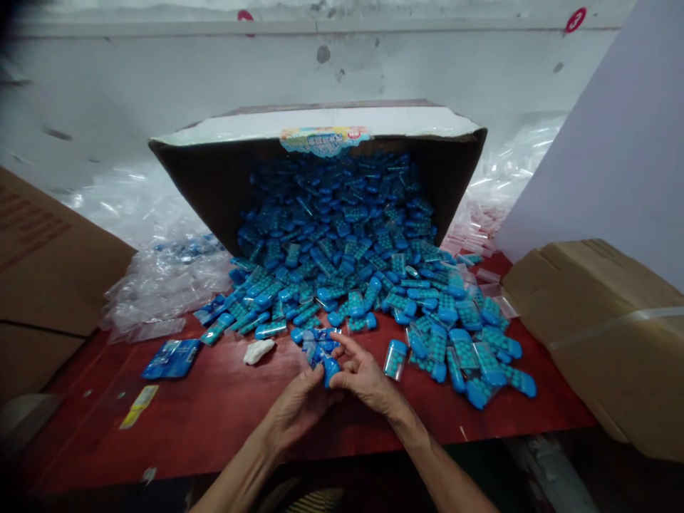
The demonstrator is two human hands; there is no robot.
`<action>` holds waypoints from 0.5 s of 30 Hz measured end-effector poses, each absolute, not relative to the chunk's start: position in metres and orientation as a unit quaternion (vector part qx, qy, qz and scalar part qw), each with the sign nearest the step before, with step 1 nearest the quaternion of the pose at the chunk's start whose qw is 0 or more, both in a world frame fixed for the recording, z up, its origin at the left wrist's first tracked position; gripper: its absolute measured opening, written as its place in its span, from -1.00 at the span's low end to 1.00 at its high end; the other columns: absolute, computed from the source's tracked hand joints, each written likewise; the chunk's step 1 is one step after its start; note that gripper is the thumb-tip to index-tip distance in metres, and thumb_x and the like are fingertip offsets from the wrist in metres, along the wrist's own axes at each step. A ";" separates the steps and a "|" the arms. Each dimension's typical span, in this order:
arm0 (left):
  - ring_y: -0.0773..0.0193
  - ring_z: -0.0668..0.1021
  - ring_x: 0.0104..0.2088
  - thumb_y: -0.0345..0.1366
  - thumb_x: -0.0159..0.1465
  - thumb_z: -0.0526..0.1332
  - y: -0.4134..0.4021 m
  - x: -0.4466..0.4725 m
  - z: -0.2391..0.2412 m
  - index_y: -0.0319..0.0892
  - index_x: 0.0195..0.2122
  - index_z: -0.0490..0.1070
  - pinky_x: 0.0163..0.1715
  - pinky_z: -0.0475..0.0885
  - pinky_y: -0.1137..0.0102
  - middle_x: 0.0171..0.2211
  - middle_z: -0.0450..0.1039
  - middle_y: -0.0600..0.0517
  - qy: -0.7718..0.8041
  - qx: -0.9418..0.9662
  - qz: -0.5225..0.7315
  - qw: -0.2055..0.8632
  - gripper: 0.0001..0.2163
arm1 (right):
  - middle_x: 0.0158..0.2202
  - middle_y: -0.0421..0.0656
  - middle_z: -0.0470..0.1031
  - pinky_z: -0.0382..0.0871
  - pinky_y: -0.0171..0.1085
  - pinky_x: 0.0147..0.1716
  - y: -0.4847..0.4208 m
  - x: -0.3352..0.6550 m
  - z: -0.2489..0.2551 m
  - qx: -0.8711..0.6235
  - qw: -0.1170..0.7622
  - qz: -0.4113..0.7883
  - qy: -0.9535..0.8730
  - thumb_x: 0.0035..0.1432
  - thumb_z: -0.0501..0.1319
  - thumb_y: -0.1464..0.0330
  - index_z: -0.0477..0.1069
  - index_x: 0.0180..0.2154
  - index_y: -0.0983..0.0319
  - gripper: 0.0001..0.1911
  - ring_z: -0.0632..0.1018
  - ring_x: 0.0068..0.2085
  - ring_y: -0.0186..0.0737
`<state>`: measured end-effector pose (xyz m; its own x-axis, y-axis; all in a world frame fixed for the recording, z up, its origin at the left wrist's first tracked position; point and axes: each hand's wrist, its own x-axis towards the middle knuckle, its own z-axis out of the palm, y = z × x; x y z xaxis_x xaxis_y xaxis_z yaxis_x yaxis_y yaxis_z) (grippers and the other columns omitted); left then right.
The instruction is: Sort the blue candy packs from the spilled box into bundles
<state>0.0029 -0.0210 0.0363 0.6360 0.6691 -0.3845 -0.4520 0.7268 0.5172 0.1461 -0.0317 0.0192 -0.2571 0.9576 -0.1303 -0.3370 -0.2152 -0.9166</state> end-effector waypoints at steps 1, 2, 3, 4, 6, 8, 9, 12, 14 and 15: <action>0.24 0.46 -0.28 -0.26 0.13 0.13 -0.022 0.005 0.036 -0.23 -0.16 0.38 -0.25 0.28 0.37 -0.30 0.46 -0.08 0.293 0.192 0.331 0.876 -0.73 | -0.27 -0.26 0.23 0.19 -0.48 -0.58 -0.034 0.144 0.017 -0.399 0.486 0.657 -0.416 -0.14 0.28 0.40 0.15 0.03 0.02 -0.34 0.26 -0.55 -0.55; 0.22 0.46 -0.27 -0.25 0.12 0.14 -0.024 0.006 0.036 -0.25 -0.17 0.39 -0.24 0.28 0.35 -0.30 0.46 -0.09 0.302 0.195 0.344 0.868 -0.73 | -0.29 -0.27 0.23 0.19 -0.47 -0.55 -0.036 0.142 0.015 -0.419 0.493 0.632 -0.427 -0.12 0.27 0.39 0.17 0.02 0.03 -0.38 0.24 -0.54 -0.54; 0.21 0.46 -0.27 -0.24 0.12 0.14 -0.025 0.007 0.037 -0.26 -0.19 0.40 -0.24 0.27 0.35 -0.31 0.46 -0.09 0.310 0.200 0.355 0.859 -0.73 | -0.31 -0.27 0.23 0.19 -0.46 -0.52 -0.037 0.140 0.012 -0.437 0.499 0.606 -0.438 -0.11 0.27 0.38 0.19 0.01 0.04 -0.40 0.23 -0.54 -0.53; 0.21 0.46 -0.27 -0.24 0.11 0.15 -0.026 0.008 0.037 -0.27 -0.21 0.41 -0.24 0.27 0.35 -0.31 0.46 -0.10 0.317 0.204 0.363 0.852 -0.73 | -0.32 -0.27 0.24 0.18 -0.45 -0.52 -0.038 0.138 0.010 -0.449 0.507 0.586 -0.445 -0.11 0.27 0.36 0.20 0.01 0.05 -0.42 0.22 -0.53 -0.52; 0.22 0.46 -0.28 -0.25 0.11 0.15 -0.029 0.008 0.037 -0.26 -0.24 0.42 -0.28 0.27 0.38 -0.33 0.46 -0.09 0.331 0.210 0.370 0.842 -0.76 | -0.32 -0.27 0.24 0.16 -0.46 -0.55 -0.039 0.137 0.007 -0.445 0.520 0.583 -0.438 -0.13 0.29 0.31 0.23 -0.02 0.06 -0.43 0.21 -0.55 -0.52; 0.24 0.46 -0.31 -0.26 0.11 0.15 -0.031 0.007 0.038 -0.24 -0.29 0.43 -0.33 0.27 0.40 -0.35 0.46 -0.08 0.341 0.209 0.361 0.843 -0.79 | -0.32 -0.25 0.25 0.10 -0.47 -0.63 -0.037 0.137 0.008 -0.420 0.516 0.621 -0.414 -0.15 0.29 0.23 0.25 -0.05 0.09 -0.44 0.19 -0.59 -0.54; 0.26 0.46 -0.33 -0.26 0.11 0.15 -0.031 0.006 0.039 -0.23 -0.30 0.44 -0.35 0.27 0.41 -0.35 0.46 -0.07 0.344 0.206 0.354 0.845 -0.81 | -0.35 -0.25 0.27 0.05 -0.48 -0.67 -0.035 0.137 0.009 -0.407 0.509 0.641 -0.405 -0.16 0.28 0.19 0.26 -0.06 0.12 -0.44 0.18 -0.61 -0.55; 0.28 0.46 -0.35 -0.27 0.10 0.16 -0.032 0.002 0.040 -0.22 -0.32 0.44 -0.37 0.27 0.42 -0.36 0.46 -0.06 0.353 0.201 0.342 0.847 -0.82 | -0.42 -0.25 0.31 -0.02 -0.49 -0.72 -0.034 0.138 0.014 -0.390 0.485 0.668 -0.408 -0.13 0.25 0.16 0.24 -0.05 0.17 -0.43 0.16 -0.64 -0.54; 0.28 0.46 -0.36 -0.25 0.09 0.17 -0.032 0.000 0.038 -0.24 -0.32 0.44 -0.39 0.27 0.44 -0.37 0.47 -0.07 0.370 0.198 0.341 0.841 -0.81 | -0.41 -0.25 0.34 0.05 -0.49 -0.69 -0.035 0.137 0.016 -0.387 0.469 0.675 -0.418 -0.11 0.25 0.24 0.21 -0.01 0.16 -0.43 0.22 -0.60 -0.50; 0.29 0.47 -0.37 -0.24 0.09 0.17 -0.032 -0.001 0.037 -0.24 -0.32 0.44 -0.39 0.27 0.44 -0.37 0.47 -0.07 0.378 0.194 0.342 0.838 -0.80 | -0.39 -0.25 0.35 0.11 -0.48 -0.65 -0.036 0.136 0.017 -0.391 0.462 0.674 -0.424 -0.10 0.24 0.29 0.20 0.00 0.15 -0.44 0.27 -0.55 -0.48</action>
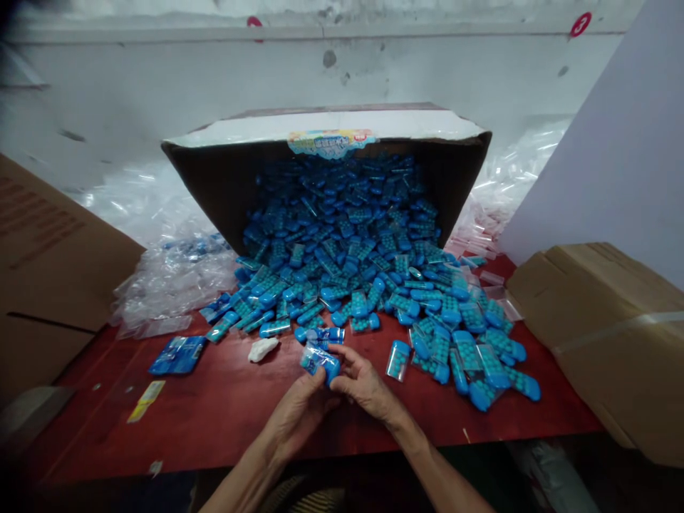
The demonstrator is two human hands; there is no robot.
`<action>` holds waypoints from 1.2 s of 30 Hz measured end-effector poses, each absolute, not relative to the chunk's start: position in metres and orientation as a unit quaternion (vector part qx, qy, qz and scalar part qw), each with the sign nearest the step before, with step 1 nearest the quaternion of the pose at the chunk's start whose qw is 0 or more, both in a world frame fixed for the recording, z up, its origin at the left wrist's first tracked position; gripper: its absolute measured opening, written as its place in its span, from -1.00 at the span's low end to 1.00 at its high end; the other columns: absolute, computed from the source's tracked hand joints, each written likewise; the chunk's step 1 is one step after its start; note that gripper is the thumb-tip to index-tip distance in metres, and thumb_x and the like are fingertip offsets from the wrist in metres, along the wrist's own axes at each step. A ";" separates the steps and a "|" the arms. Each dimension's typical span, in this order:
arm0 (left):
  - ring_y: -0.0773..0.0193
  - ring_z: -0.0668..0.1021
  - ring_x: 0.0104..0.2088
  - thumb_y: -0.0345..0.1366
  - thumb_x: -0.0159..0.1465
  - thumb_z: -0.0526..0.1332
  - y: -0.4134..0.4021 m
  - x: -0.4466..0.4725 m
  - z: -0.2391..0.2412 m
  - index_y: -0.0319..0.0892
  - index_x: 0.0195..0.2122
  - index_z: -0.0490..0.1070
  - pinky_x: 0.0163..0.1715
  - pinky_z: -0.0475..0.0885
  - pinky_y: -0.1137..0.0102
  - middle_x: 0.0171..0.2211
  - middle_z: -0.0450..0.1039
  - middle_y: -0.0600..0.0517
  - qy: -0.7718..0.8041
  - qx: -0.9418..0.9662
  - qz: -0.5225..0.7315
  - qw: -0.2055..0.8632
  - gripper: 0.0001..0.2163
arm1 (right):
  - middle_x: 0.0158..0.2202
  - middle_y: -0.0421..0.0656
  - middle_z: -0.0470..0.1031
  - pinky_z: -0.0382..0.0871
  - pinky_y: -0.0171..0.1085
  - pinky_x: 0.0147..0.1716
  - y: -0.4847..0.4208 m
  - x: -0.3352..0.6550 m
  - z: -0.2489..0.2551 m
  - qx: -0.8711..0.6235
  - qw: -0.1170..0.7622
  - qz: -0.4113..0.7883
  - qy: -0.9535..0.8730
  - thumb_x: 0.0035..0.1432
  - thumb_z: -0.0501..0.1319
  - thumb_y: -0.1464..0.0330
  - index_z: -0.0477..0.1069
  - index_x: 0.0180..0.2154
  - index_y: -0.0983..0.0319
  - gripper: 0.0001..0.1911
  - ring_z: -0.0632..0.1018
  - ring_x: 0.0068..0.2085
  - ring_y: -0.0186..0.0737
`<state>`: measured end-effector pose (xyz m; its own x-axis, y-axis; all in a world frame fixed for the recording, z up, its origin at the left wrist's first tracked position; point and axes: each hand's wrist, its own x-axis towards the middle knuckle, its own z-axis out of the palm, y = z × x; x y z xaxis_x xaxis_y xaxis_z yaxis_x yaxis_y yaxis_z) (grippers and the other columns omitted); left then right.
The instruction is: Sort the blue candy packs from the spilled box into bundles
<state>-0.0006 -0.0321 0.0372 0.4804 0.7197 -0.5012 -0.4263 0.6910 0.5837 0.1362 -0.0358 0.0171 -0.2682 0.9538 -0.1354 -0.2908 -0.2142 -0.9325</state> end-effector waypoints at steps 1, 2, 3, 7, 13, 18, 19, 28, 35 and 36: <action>0.29 0.47 -0.37 -0.23 0.09 0.17 -0.032 -0.001 0.036 -0.24 -0.32 0.44 -0.39 0.27 0.44 -0.37 0.47 -0.07 0.385 0.187 0.343 0.836 -0.79 | -0.37 -0.25 0.36 0.17 -0.47 -0.59 -0.037 0.135 0.018 -0.400 0.458 0.666 -0.432 -0.09 0.23 0.34 0.19 0.00 0.14 -0.45 0.30 -0.51 -0.45; 0.29 0.47 -0.37 -0.23 0.09 0.17 -0.032 0.000 0.034 -0.24 -0.31 0.44 -0.38 0.28 0.44 -0.37 0.47 -0.07 0.389 0.179 0.347 0.834 -0.79 | -0.37 -0.25 0.36 0.22 -0.44 -0.52 -0.038 0.133 0.018 -0.416 0.454 0.651 -0.444 -0.08 0.22 0.38 0.19 0.01 0.13 -0.45 0.33 -0.47 -0.42; 0.29 0.47 -0.36 -0.22 0.09 0.17 -0.033 0.000 0.033 -0.24 -0.32 0.44 -0.36 0.28 0.43 -0.37 0.47 -0.06 0.390 0.172 0.353 0.833 -0.79 | -0.37 -0.26 0.37 0.25 -0.41 -0.45 -0.040 0.132 0.019 -0.437 0.451 0.627 -0.461 -0.08 0.20 0.40 0.19 0.01 0.13 -0.45 0.35 -0.44 -0.40; 0.26 0.47 -0.33 -0.23 0.09 0.17 -0.035 0.005 0.031 -0.27 -0.36 0.45 -0.27 0.29 0.38 -0.40 0.47 -0.07 0.382 0.151 0.378 0.830 -0.79 | -0.30 -0.22 0.40 0.27 -0.29 -0.27 -0.044 0.124 0.021 -0.521 0.445 0.499 -0.530 -0.09 0.20 0.42 0.24 0.00 0.12 -0.47 0.39 -0.35 -0.29; 0.24 0.47 -0.31 -0.20 0.08 0.17 -0.037 0.001 0.037 -0.24 -0.34 0.43 -0.31 0.31 0.37 -0.39 0.47 -0.05 0.402 0.118 0.366 0.831 -0.78 | -0.33 -0.22 0.43 0.32 -0.29 -0.32 -0.042 0.124 0.018 -0.527 0.435 0.511 -0.522 -0.04 0.16 0.38 0.24 0.00 0.11 -0.51 0.40 -0.36 -0.27; 0.22 0.48 -0.28 -0.16 0.11 0.13 -0.036 -0.009 0.039 -0.23 -0.33 0.41 -0.34 0.29 0.38 -0.36 0.48 -0.08 0.382 0.127 0.315 0.859 -0.76 | -0.42 -0.23 0.40 0.25 -0.41 -0.60 -0.039 0.135 0.011 -0.472 0.418 0.588 -0.506 0.04 0.11 0.23 0.29 -0.04 0.15 -0.60 0.34 -0.54 -0.41; 0.21 0.48 -0.28 -0.15 0.11 0.12 -0.036 -0.010 0.039 -0.24 -0.33 0.40 -0.33 0.28 0.37 -0.36 0.49 -0.09 0.379 0.132 0.312 0.861 -0.74 | -0.49 -0.25 0.37 0.19 -0.44 -0.67 -0.039 0.136 0.010 -0.470 0.413 0.602 -0.495 0.06 0.09 0.20 0.29 -0.04 0.16 -0.59 0.29 -0.61 -0.45; 0.25 0.50 -0.39 -0.17 0.04 0.20 -0.039 -0.006 0.037 -0.24 -0.37 0.40 -0.37 0.27 0.39 -0.46 0.50 -0.04 0.437 0.131 0.329 0.827 -0.77 | -0.62 -0.33 0.22 0.12 -0.49 -0.75 -0.042 0.128 0.014 -0.484 0.422 0.629 -0.438 0.05 0.06 0.11 0.26 -0.05 0.20 -0.54 0.19 -0.70 -0.52; 0.28 0.50 -0.49 -0.17 0.01 0.22 -0.044 0.000 0.035 -0.26 -0.46 0.39 -0.37 0.28 0.38 -0.56 0.47 0.00 0.483 0.154 0.360 0.783 -0.78 | -0.64 -0.31 0.22 0.12 -0.45 -0.74 -0.044 0.117 0.005 -0.547 0.394 0.562 -0.480 0.12 -0.04 0.13 0.27 -0.03 0.18 -0.57 0.19 -0.70 -0.48; 0.27 0.50 -0.48 -0.17 0.02 0.22 -0.044 -0.002 0.035 -0.25 -0.44 0.38 -0.37 0.28 0.38 -0.55 0.47 0.00 0.481 0.160 0.362 0.782 -0.78 | -0.62 -0.30 0.25 0.13 -0.45 -0.73 -0.045 0.115 0.005 -0.547 0.387 0.562 -0.485 0.13 -0.04 0.15 0.25 -0.01 0.16 -0.57 0.21 -0.69 -0.47</action>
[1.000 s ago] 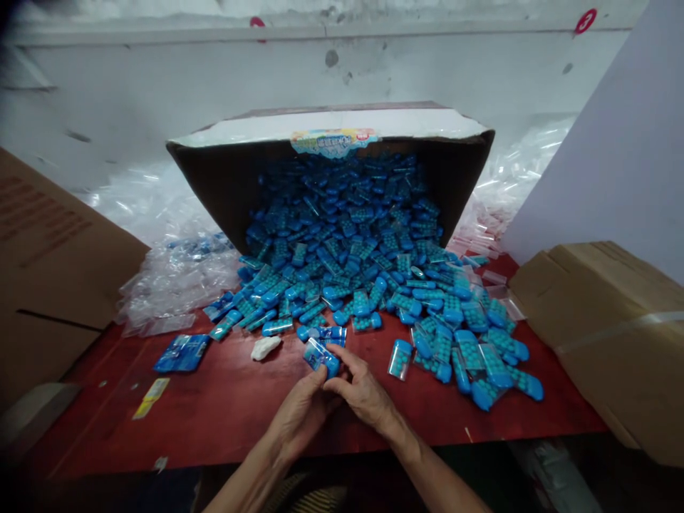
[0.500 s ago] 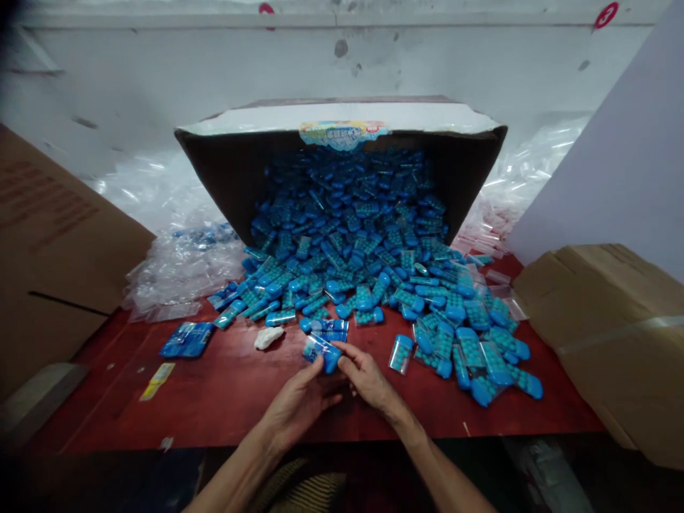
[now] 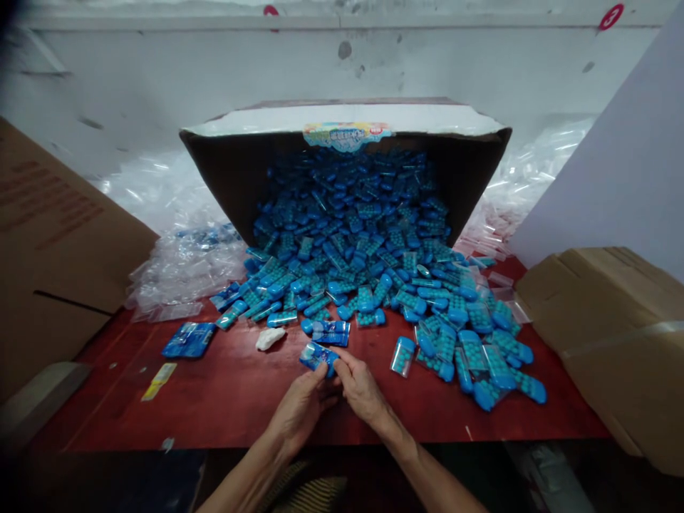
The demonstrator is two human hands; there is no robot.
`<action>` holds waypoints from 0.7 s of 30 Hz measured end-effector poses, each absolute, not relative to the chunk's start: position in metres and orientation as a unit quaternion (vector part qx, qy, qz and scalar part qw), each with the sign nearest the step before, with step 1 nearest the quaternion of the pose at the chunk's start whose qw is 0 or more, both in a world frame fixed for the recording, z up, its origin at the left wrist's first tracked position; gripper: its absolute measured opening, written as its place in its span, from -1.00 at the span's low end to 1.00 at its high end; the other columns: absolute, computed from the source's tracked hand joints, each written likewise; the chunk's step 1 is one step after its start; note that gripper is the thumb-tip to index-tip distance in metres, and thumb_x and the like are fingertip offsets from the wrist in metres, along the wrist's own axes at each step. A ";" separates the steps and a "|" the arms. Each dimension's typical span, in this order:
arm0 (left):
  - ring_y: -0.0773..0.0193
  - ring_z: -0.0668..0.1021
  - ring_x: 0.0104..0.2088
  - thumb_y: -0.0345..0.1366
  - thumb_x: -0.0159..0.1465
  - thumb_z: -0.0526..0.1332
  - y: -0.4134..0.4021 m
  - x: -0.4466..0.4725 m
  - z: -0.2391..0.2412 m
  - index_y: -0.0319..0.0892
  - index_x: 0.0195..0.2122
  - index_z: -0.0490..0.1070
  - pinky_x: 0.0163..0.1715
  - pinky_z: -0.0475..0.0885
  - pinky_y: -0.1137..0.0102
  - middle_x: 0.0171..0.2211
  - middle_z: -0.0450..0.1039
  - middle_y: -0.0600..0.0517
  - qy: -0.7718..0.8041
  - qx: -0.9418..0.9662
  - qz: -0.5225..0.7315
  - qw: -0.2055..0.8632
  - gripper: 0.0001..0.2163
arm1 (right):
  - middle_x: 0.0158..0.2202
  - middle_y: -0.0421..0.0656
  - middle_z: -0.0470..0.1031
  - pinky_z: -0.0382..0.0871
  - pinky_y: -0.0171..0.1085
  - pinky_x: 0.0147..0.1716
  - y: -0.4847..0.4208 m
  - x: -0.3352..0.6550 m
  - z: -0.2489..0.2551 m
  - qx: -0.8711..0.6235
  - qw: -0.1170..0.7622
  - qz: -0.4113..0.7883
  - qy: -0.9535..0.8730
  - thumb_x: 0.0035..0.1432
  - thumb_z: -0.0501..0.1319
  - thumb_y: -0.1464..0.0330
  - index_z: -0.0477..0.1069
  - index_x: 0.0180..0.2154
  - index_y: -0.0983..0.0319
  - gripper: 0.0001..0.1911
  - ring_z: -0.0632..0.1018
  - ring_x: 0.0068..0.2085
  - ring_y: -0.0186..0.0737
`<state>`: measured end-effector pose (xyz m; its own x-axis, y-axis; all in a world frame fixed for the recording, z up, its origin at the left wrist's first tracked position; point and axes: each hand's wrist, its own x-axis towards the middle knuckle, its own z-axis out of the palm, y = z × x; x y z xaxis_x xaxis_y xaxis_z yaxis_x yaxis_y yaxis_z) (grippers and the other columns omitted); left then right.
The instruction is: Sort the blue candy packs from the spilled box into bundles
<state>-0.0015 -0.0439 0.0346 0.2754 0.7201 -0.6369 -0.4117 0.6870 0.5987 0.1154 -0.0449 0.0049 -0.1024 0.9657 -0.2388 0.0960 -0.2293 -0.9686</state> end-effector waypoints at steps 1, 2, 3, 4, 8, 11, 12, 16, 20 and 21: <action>0.26 0.51 -0.46 -0.18 0.02 0.21 -0.043 -0.005 0.034 -0.25 -0.42 0.38 -0.38 0.29 0.39 -0.53 0.48 0.00 0.480 0.164 0.366 0.780 -0.78 | -0.59 -0.28 0.30 0.15 -0.44 -0.72 -0.045 0.114 0.005 -0.544 0.380 0.561 -0.495 0.13 -0.03 0.17 0.22 0.01 0.15 -0.58 0.23 -0.68 -0.47; 0.26 0.51 -0.45 -0.18 0.03 0.21 -0.042 -0.011 0.034 -0.24 -0.41 0.38 -0.38 0.29 0.39 -0.52 0.48 0.00 0.481 0.162 0.376 0.775 -0.79 | -0.54 -0.27 0.34 0.18 -0.43 -0.69 -0.045 0.113 0.007 -0.539 0.374 0.556 -0.510 0.13 -0.03 0.19 0.21 0.01 0.14 -0.59 0.27 -0.66 -0.45; 0.25 0.51 -0.44 -0.18 0.04 0.20 -0.039 -0.019 0.035 -0.24 -0.42 0.37 -0.38 0.30 0.38 -0.52 0.47 0.00 0.485 0.154 0.392 0.766 -0.80 | -0.49 -0.25 0.39 0.22 -0.41 -0.64 -0.044 0.112 0.009 -0.535 0.373 0.540 -0.532 0.14 -0.02 0.22 0.22 0.00 0.13 -0.61 0.32 -0.61 -0.43; 0.25 0.51 -0.44 -0.18 0.06 0.18 -0.035 -0.031 0.036 -0.23 -0.43 0.37 -0.38 0.32 0.38 -0.53 0.47 0.01 0.490 0.140 0.415 0.754 -0.80 | -0.43 -0.23 0.42 0.27 -0.39 -0.56 -0.042 0.112 0.012 -0.532 0.375 0.514 -0.559 0.13 0.00 0.25 0.25 -0.03 0.14 -0.64 0.37 -0.55 -0.40; 0.27 0.51 -0.45 -0.19 0.18 0.00 -0.008 -0.092 0.045 -0.22 -0.50 0.33 -0.38 0.37 0.35 -0.56 0.44 0.02 0.505 0.076 0.547 0.664 -0.75 | -0.27 -0.17 0.45 0.28 -0.32 -0.24 -0.025 0.114 0.020 -0.557 0.351 0.335 -0.674 0.13 0.02 0.35 0.38 -0.20 0.17 -0.77 0.44 -0.26 -0.28; 0.26 0.51 -0.44 -0.21 0.22 -0.09 0.009 -0.124 0.052 -0.23 -0.42 0.33 -0.43 0.39 0.35 -0.52 0.44 -0.02 0.552 0.069 0.589 0.586 -0.72 | -0.26 -0.16 0.42 0.28 -0.35 -0.33 -0.006 0.113 0.015 -0.619 0.260 0.187 -0.717 0.12 0.03 0.37 0.35 -0.18 0.15 -0.78 0.44 -0.25 -0.26; 0.29 0.51 -0.47 -0.25 0.22 -0.07 0.011 -0.126 0.053 -0.23 -0.39 0.33 -0.45 0.39 0.37 -0.54 0.44 0.00 0.563 0.077 0.590 0.573 -0.76 | -0.26 -0.14 0.41 0.27 -0.35 -0.38 0.000 0.112 0.012 -0.635 0.236 0.154 -0.719 0.12 0.04 0.38 0.35 -0.18 0.15 -0.78 0.44 -0.26 -0.25; 0.35 0.47 -0.58 -0.36 0.10 0.12 0.001 -0.092 0.046 -0.23 -0.32 0.35 -0.54 0.34 0.46 -0.60 0.42 0.06 0.549 0.159 0.542 0.616 -0.87 | -0.30 -0.10 0.39 0.19 -0.35 -0.47 0.014 0.105 -0.003 -0.664 0.203 0.105 -0.712 0.14 0.00 0.41 0.39 -0.28 0.17 -0.79 0.42 -0.28 -0.20; 0.37 0.45 -0.65 -0.27 0.02 0.21 -0.017 -0.040 0.027 -0.26 -0.34 0.34 -0.62 0.28 0.50 -0.62 0.42 0.05 0.554 0.188 0.423 0.692 -0.79 | -0.35 -0.12 0.40 0.14 -0.36 -0.50 0.012 0.106 -0.007 -0.664 0.189 0.075 -0.719 0.16 -0.02 0.40 0.41 -0.35 0.17 -0.77 0.40 -0.30 -0.23; 0.39 0.43 -0.67 -0.24 0.00 0.23 -0.018 -0.032 0.022 -0.26 -0.34 0.32 -0.65 0.26 0.52 -0.61 0.42 0.05 0.553 0.198 0.406 0.700 -0.76 | -0.36 -0.13 0.40 0.13 -0.37 -0.50 0.010 0.108 -0.006 -0.662 0.187 0.071 -0.722 0.16 -0.02 0.40 0.41 -0.34 0.16 -0.77 0.40 -0.30 -0.24</action>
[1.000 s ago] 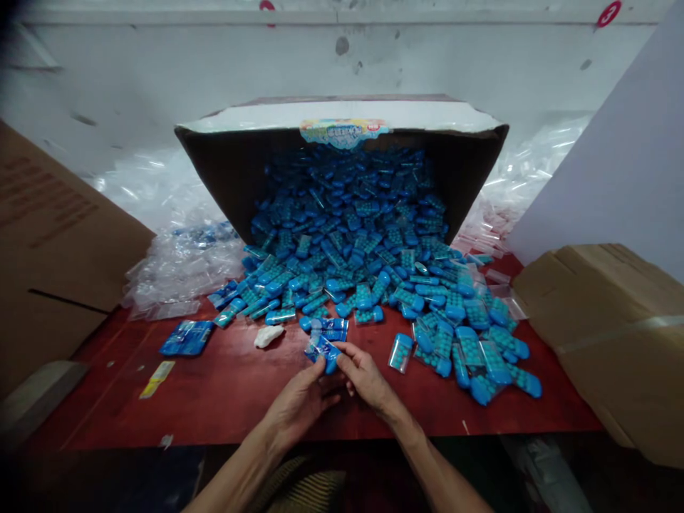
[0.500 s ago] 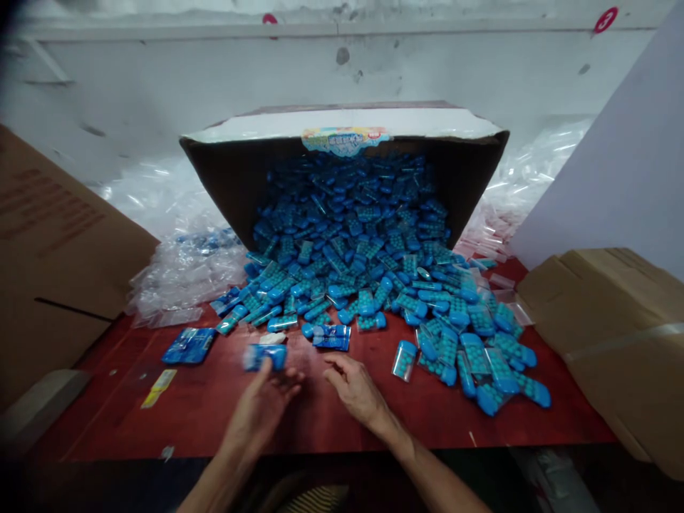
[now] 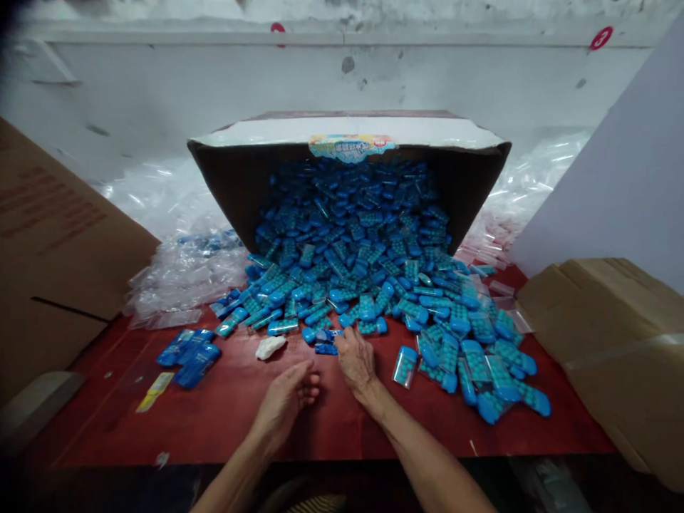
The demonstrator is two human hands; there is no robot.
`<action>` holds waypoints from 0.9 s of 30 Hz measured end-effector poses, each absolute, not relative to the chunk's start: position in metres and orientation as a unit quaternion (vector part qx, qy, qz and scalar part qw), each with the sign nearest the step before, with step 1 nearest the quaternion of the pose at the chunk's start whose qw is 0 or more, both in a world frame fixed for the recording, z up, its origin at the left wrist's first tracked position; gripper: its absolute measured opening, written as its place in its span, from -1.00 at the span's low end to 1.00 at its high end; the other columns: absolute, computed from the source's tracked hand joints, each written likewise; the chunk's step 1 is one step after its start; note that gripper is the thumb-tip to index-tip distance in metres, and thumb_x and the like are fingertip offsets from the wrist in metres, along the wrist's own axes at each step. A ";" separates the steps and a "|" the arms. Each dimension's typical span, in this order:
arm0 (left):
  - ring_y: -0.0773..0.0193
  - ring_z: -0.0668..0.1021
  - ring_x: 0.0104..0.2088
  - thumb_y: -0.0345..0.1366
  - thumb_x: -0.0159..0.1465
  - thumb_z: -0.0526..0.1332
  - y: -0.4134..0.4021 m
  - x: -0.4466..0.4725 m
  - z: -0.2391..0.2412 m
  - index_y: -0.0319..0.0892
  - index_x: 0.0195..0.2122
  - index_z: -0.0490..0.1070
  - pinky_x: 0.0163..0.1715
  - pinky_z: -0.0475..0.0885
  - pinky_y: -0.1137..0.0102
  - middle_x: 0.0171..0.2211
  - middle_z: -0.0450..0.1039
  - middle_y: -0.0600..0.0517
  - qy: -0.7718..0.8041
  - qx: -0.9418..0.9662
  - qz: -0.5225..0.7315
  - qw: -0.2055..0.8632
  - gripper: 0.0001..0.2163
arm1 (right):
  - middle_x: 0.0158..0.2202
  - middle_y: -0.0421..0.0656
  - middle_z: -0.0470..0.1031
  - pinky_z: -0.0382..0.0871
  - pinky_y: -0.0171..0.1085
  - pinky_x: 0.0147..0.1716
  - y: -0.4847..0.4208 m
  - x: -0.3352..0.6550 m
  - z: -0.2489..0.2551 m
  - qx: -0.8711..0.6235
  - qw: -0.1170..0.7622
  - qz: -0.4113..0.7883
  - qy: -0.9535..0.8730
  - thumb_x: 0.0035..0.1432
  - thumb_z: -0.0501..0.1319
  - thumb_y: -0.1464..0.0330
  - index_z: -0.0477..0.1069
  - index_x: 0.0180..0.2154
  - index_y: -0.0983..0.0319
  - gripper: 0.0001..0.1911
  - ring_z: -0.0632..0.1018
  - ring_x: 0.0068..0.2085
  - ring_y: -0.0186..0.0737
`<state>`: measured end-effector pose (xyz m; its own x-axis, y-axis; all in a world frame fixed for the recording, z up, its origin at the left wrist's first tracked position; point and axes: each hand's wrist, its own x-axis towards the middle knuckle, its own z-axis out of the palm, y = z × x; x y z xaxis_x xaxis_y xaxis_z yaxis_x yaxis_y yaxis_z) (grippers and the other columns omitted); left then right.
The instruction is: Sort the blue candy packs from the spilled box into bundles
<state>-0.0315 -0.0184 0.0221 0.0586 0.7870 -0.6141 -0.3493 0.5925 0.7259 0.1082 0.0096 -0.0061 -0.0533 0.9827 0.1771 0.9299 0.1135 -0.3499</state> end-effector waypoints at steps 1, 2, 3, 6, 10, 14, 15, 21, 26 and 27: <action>0.41 0.42 -0.68 -0.22 -0.02 0.24 -0.019 -0.025 0.018 -0.25 -0.33 0.31 -0.67 0.23 0.53 -0.60 0.42 0.05 0.553 0.207 0.396 0.703 -0.73 | -0.36 -0.13 0.40 0.12 -0.38 -0.51 0.007 0.110 -0.005 -0.660 0.186 0.066 -0.725 0.16 -0.01 0.39 0.41 -0.34 0.15 -0.77 0.39 -0.30 -0.25; 0.43 0.41 -0.70 -0.21 -0.04 0.26 -0.017 -0.020 0.014 -0.25 -0.31 0.30 -0.69 0.21 0.54 -0.59 0.41 0.06 0.554 0.216 0.393 0.701 -0.70 | -0.36 -0.13 0.40 0.11 -0.38 -0.51 0.005 0.112 -0.004 -0.659 0.186 0.062 -0.726 0.16 -0.01 0.39 0.41 -0.33 0.15 -0.78 0.39 -0.30 -0.25; 0.44 0.39 -0.72 -0.20 -0.06 0.27 -0.015 -0.016 0.012 -0.25 -0.29 0.28 -0.70 0.19 0.54 -0.59 0.40 0.07 0.558 0.225 0.393 0.695 -0.66 | -0.35 -0.13 0.40 0.11 -0.39 -0.50 0.003 0.114 -0.003 -0.658 0.186 0.059 -0.727 0.17 -0.01 0.39 0.41 -0.32 0.14 -0.78 0.38 -0.30 -0.26; 0.45 0.35 -0.76 -0.18 -0.11 0.29 -0.004 -0.011 0.007 -0.25 -0.20 0.22 -0.75 0.14 0.55 -0.63 0.37 0.12 0.581 0.260 0.405 0.656 -0.54 | -0.36 -0.13 0.39 0.10 -0.39 -0.50 0.000 0.119 0.000 -0.655 0.187 0.055 -0.730 0.15 0.02 0.37 0.42 -0.34 0.15 -0.80 0.38 -0.31 -0.26; 0.46 0.30 -0.80 -0.15 -0.12 0.28 0.007 -0.011 0.007 -0.25 -0.20 0.19 -0.79 0.11 0.55 -0.69 0.33 0.17 0.613 0.331 0.398 0.596 -0.52 | -0.40 -0.15 0.38 0.14 -0.39 -0.48 -0.002 0.123 0.008 -0.648 0.195 0.060 -0.733 0.14 0.05 0.35 0.43 -0.36 0.14 -0.81 0.38 -0.32 -0.27; 0.49 0.23 -0.83 -0.18 -0.10 0.27 0.012 -0.011 0.011 -0.23 -0.33 0.27 -0.82 0.05 0.56 -0.75 0.27 0.20 0.608 0.370 0.381 0.590 -0.65 | -0.37 -0.16 0.38 0.20 -0.37 -0.38 -0.007 0.125 0.018 -0.628 0.239 0.093 -0.734 0.14 0.05 0.33 0.43 -0.34 0.14 -0.81 0.39 -0.29 -0.27; 0.50 0.22 -0.83 -0.19 -0.10 0.26 0.013 -0.010 0.012 -0.23 -0.40 0.29 -0.82 0.03 0.57 -0.79 0.22 0.22 0.605 0.376 0.377 0.592 -0.71 | -0.36 -0.16 0.38 0.22 -0.37 -0.35 -0.007 0.126 0.019 -0.617 0.260 0.113 -0.734 0.13 0.05 0.33 0.44 -0.34 0.14 -0.82 0.39 -0.28 -0.27; 0.46 0.30 -0.78 -0.19 -0.05 0.21 0.018 -0.001 0.012 -0.22 -0.58 0.27 -0.78 0.13 0.57 -0.82 0.21 0.19 0.602 0.382 0.361 0.601 -0.80 | -0.23 -0.11 0.41 0.29 -0.29 -0.27 0.006 0.131 0.010 -0.633 0.314 0.229 -0.670 0.05 0.10 0.30 0.31 -0.08 0.20 -0.65 0.44 -0.28 -0.22; 0.40 0.32 -0.81 -0.13 -0.07 0.21 0.021 0.000 0.003 -0.24 -0.60 0.26 -0.80 0.17 0.52 -0.83 0.23 0.15 0.618 0.364 0.348 0.604 -0.75 | -0.43 -0.12 0.48 0.27 -0.29 -0.40 0.015 0.131 0.001 -0.621 0.310 0.256 -0.673 0.13 -0.07 0.31 0.41 -0.38 0.22 -0.70 0.47 -0.40 -0.20; 0.40 0.32 -0.81 -0.11 -0.08 0.21 0.020 -0.001 0.002 -0.24 -0.61 0.26 -0.81 0.17 0.52 -0.83 0.23 0.14 0.620 0.360 0.346 0.605 -0.73 | -0.43 -0.11 0.48 0.27 -0.28 -0.40 0.015 0.131 -0.002 -0.619 0.310 0.257 -0.674 0.12 -0.06 0.31 0.40 -0.39 0.22 -0.71 0.47 -0.40 -0.18</action>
